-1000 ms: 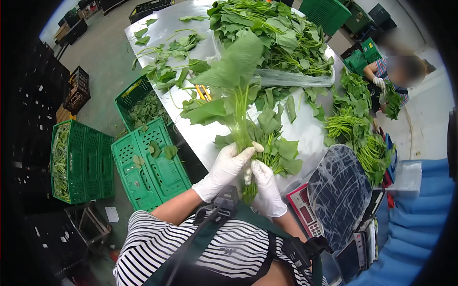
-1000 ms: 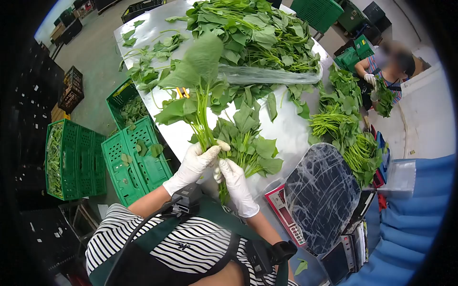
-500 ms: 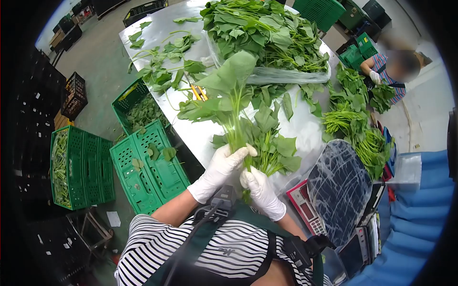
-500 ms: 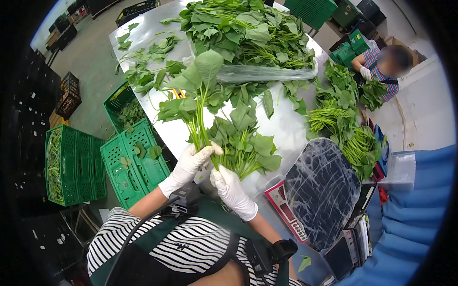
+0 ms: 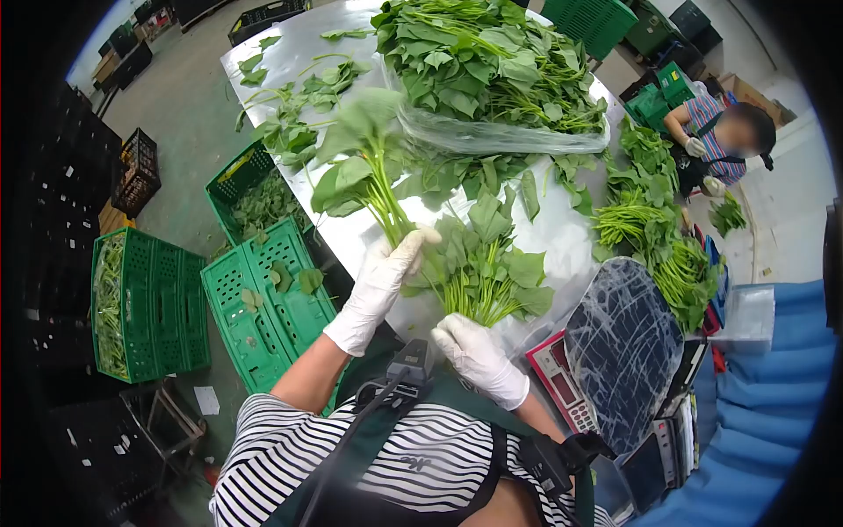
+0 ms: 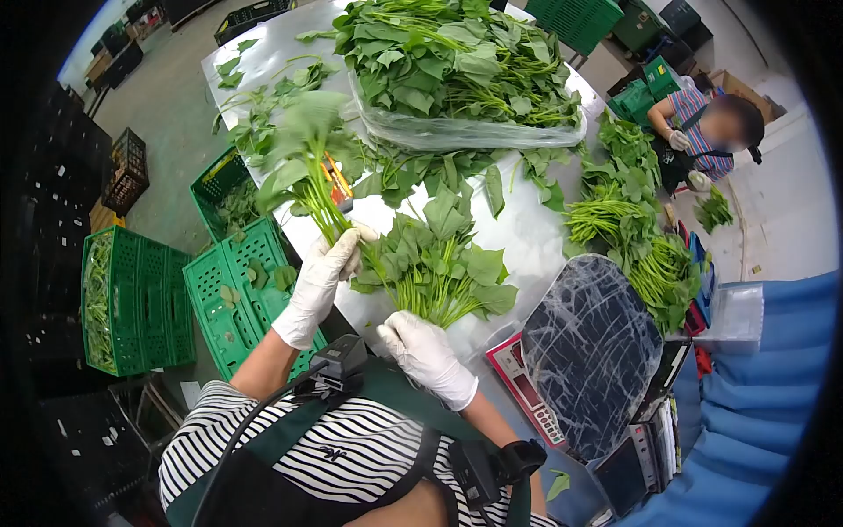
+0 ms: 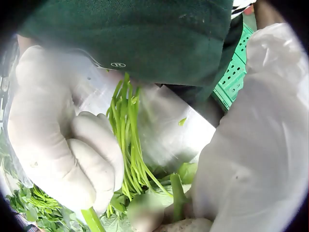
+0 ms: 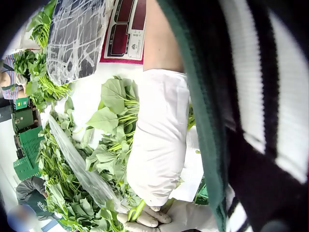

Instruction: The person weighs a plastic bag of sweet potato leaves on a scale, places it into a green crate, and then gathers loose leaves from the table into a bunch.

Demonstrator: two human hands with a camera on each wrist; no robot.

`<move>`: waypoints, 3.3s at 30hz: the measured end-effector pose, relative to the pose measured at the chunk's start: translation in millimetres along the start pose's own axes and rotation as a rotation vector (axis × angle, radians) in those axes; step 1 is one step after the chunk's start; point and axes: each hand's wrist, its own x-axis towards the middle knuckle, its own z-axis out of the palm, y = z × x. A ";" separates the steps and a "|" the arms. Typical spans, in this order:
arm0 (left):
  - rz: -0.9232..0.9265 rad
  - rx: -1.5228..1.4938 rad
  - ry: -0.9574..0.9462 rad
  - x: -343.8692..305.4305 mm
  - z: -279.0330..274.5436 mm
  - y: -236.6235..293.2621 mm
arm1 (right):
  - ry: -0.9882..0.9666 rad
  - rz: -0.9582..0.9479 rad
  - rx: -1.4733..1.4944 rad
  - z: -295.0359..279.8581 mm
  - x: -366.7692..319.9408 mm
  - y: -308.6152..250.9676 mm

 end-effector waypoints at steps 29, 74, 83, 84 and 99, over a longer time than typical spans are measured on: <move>0.076 0.353 -0.184 -13.8 19.2 -85.4 | 0.563 0.103 0.183 -34.2 48.8 -35.5; -0.016 -0.404 0.064 -6.6 -12.1 -0.2 | 0.480 -0.032 -0.406 -91.3 123.9 -12.8; 0.011 -0.464 0.162 -21.0 -37.4 -22.9 | 0.176 0.408 -0.193 -38.6 1.8 10.6; -0.015 -0.492 0.137 -20.3 -37.9 -30.5 | 0.147 0.355 -0.256 -29.8 -8.4 8.4; -0.261 -0.554 0.019 -16.3 -17.9 -32.3 | 0.280 0.516 0.086 -15.8 -26.6 30.8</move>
